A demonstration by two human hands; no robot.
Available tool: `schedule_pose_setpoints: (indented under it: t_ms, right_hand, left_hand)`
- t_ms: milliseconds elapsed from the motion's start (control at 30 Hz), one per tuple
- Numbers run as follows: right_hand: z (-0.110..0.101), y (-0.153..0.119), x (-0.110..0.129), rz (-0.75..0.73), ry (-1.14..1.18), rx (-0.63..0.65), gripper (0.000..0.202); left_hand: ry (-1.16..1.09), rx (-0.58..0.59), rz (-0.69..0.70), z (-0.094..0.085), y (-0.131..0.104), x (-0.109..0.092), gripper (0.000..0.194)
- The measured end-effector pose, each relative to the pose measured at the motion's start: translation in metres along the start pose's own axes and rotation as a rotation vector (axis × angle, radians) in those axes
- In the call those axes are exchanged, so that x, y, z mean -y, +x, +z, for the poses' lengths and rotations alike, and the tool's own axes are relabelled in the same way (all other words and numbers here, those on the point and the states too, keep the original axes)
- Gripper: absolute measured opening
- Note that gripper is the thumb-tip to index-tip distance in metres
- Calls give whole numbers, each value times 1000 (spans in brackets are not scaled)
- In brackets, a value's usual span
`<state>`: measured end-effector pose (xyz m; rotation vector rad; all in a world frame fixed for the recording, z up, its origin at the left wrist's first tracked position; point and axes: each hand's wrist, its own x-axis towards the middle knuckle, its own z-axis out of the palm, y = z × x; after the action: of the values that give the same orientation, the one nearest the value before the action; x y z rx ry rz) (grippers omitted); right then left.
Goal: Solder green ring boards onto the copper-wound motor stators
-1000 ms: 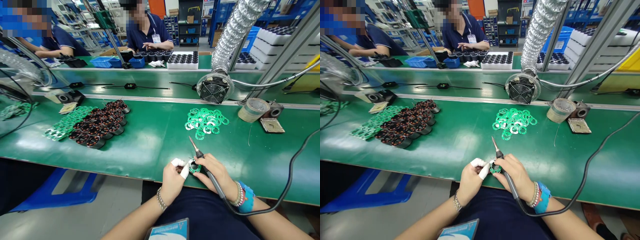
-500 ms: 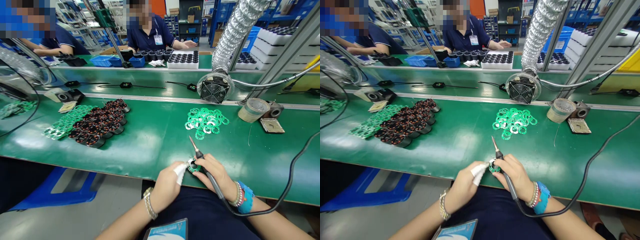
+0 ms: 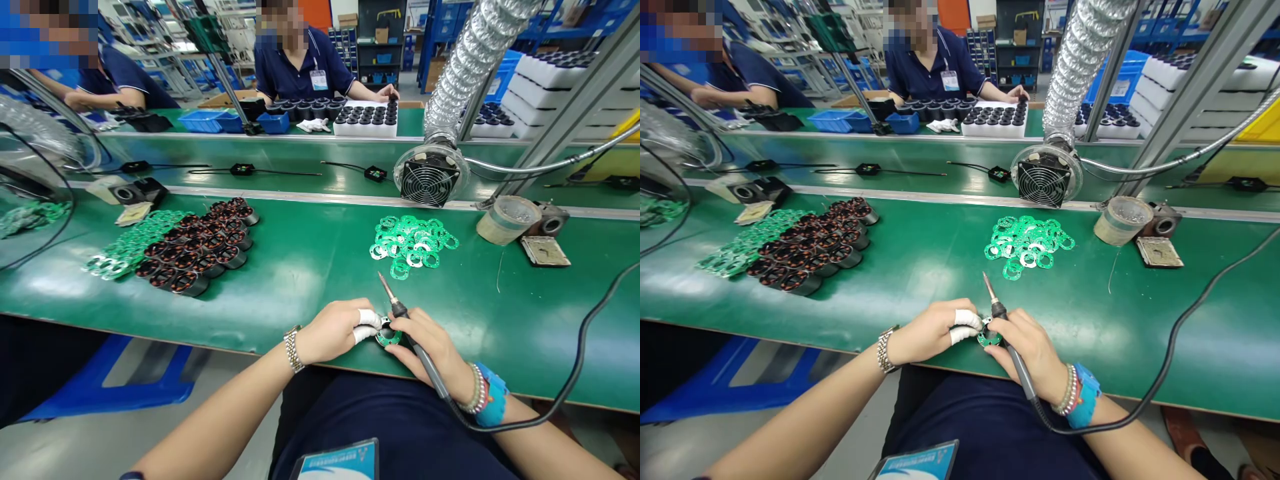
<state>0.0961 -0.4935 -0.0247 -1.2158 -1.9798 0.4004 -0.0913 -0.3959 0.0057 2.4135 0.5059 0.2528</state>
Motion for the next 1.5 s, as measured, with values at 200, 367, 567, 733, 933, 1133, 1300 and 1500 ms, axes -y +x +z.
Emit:
schedule_pose_setpoints:
  t_ms: [200,367,567,733,933,1133,1300,1500]
  right_hand:
    - [0,-1,0,6,2,7,22]
    - [0,-1,0,24,7,17,22]
    - [3,-4,1,34,3,6,21]
    - [-2,0,1,60,52,15,22]
    - [-33,6,-8,142,248,239,35]
    - [-24,-6,-6,62,74,72,41]
    - [-12,-6,-3,23,-4,38,29]
    - [-15,-5,-2,45,26,31,28]
  left_hand:
    - [-81,95,-62,-5,9,2,7]
    - [-500,-118,-329,21,5,-2,3]
    - [-884,-468,-551,56,1,-19,8]
    - [-1024,-505,-546,58,1,-22,24]
    - [-878,-397,-521,63,-16,-25,15]
    - [-312,-358,-365,61,-20,-23,16]
    - [-122,-290,-327,51,-9,-20,17]
    - [-336,-85,-388,41,-9,-11,21]
